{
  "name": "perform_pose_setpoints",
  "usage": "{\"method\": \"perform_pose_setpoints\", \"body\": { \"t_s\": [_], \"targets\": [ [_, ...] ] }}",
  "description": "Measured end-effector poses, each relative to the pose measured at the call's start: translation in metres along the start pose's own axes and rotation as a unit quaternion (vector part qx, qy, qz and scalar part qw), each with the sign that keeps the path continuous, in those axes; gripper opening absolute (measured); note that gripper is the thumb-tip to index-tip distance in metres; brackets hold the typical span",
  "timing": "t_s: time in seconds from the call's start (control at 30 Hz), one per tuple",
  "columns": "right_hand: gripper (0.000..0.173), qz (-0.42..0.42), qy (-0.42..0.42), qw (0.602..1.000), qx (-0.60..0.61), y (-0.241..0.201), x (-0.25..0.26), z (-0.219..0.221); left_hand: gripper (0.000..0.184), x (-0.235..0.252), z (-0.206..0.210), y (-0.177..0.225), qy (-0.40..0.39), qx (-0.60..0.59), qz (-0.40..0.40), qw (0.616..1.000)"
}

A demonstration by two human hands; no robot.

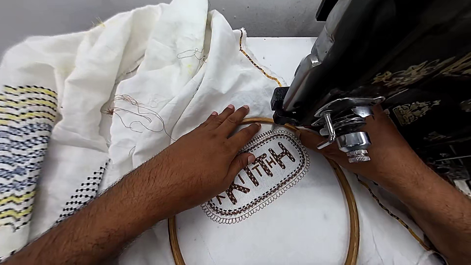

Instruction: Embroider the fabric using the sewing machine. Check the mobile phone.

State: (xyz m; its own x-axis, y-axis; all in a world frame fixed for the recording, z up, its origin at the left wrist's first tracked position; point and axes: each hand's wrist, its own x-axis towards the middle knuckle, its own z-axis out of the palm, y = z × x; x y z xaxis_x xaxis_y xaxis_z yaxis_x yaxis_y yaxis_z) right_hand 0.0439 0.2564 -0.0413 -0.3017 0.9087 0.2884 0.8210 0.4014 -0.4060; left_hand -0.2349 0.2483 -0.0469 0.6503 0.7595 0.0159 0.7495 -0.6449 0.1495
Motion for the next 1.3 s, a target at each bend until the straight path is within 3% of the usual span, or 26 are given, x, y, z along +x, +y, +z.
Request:
{"method": "perform_pose_setpoints", "body": {
  "t_s": [1.0, 1.3],
  "targets": [
    [0.017, 0.004, -0.017, 1.000, 0.007, 0.0022, 0.0027, 0.0036, 0.062, -0.0031, -0.0014, -0.0013, -0.004, 0.001, 0.004, 1.000],
    [0.026, 0.009, -0.007, 1.000, -0.002, 0.0044, 0.0040, 0.0068, 0.062, -0.0022, -0.0022, -0.0024, -0.006, 0.002, 0.000, 1.000]
  ]
}}
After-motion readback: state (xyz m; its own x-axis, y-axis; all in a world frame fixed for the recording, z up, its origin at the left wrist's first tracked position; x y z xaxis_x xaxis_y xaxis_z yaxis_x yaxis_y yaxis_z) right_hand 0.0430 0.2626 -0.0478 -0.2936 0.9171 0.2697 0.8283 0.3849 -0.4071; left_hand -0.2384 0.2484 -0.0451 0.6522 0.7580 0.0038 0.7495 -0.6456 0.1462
